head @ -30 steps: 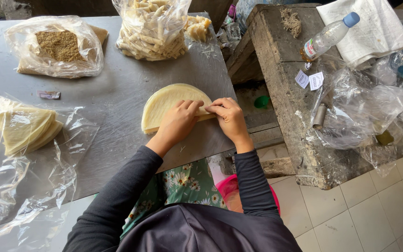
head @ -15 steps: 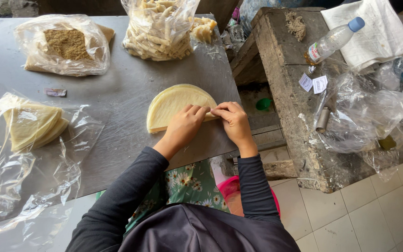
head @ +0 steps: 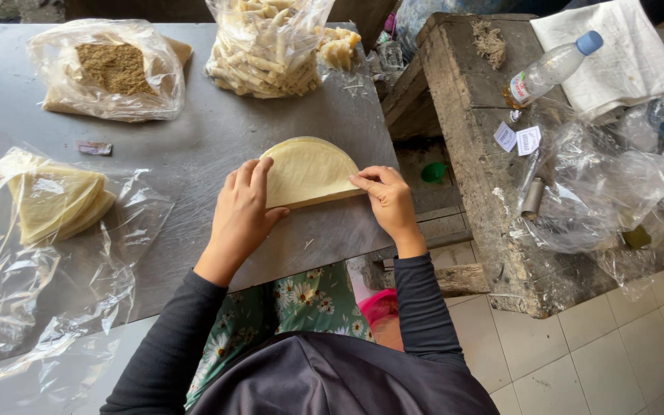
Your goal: The person cuts sheets of dough into triangles using a knife and stacks the pieces inside plastic bags.
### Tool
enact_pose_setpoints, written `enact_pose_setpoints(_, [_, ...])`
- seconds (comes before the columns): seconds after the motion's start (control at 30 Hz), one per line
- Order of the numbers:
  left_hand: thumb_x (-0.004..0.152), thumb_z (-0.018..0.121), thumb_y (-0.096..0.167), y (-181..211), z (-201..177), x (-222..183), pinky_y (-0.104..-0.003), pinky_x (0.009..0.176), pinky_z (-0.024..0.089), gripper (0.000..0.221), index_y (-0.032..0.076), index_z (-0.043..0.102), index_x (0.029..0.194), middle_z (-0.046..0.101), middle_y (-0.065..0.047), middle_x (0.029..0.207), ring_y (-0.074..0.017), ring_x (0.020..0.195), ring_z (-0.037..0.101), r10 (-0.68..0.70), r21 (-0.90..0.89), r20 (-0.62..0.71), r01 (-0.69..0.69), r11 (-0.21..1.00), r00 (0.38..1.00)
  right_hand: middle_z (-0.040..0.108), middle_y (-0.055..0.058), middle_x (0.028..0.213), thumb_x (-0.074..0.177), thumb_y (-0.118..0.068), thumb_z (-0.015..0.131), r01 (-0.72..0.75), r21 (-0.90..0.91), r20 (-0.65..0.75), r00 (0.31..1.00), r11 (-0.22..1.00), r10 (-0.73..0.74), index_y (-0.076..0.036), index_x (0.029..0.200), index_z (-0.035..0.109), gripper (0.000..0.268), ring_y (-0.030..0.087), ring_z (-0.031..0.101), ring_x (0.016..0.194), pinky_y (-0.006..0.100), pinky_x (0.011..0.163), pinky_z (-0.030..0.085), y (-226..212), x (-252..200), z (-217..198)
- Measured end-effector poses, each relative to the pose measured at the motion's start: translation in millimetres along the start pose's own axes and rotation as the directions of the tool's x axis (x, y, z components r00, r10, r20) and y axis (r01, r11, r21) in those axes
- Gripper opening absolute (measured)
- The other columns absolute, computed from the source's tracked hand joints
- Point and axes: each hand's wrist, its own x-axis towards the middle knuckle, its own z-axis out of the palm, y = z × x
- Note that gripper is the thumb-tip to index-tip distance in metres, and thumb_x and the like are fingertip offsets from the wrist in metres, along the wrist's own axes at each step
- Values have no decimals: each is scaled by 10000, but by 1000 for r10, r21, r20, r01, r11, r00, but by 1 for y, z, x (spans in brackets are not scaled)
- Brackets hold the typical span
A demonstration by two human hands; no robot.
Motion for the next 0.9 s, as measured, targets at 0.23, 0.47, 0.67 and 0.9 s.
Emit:
enact_pose_setpoints(0.23, [693, 901, 183, -1, -1, -5, -468, 1082, 442, 891, 37, 458, 1452, 515, -198, 1440, -403, 1302, 487, -47, -127, -23, 44, 991, 999, 713, 54, 1097, 872, 106, 671, -28, -18, 32, 999, 999, 29, -138, 1164, 788, 398, 225, 671, 960, 322, 869, 571, -10, 2, -5])
enact_pose_setpoints(0.47, [794, 850, 310, -5, 4, -3, -519, 1063, 397, 864, -53, 419, 1448, 484, -289, 1412, -465, 1277, 460, -46, -108, -55, 40, 993, 997, 597, 146, 1220, 1006, 7, 545, -518, -132, -490, 775, 845, 399, -56, 1327, 615, 334, 250, 653, 1038, 388, 1008, 536, 44, -32, -78])
enact_pose_setpoints(0.67, [946, 702, 153, -12, 12, -9, -499, 1079, 423, 570, -46, 466, 1424, 579, -263, 1376, -429, 1273, 532, 3, -131, -99, -16, 991, 995, 547, 264, 1308, 894, -155, 757, -859, -452, -606, 493, 241, 624, 9, 1295, 540, 485, 440, 546, 1218, 505, 1051, 424, 135, -58, -159])
enact_pose_setpoints(0.9, [880, 724, 93, -27, 11, -7, -483, 1011, 471, 566, -15, 516, 1394, 636, -236, 1266, -405, 1188, 578, -86, -139, -57, 77, 987, 995, 562, 255, 1243, 938, -142, 706, -923, -230, -486, 382, 307, 786, -22, 1413, 473, 542, 401, 582, 1037, 462, 856, 474, 186, -83, -179])
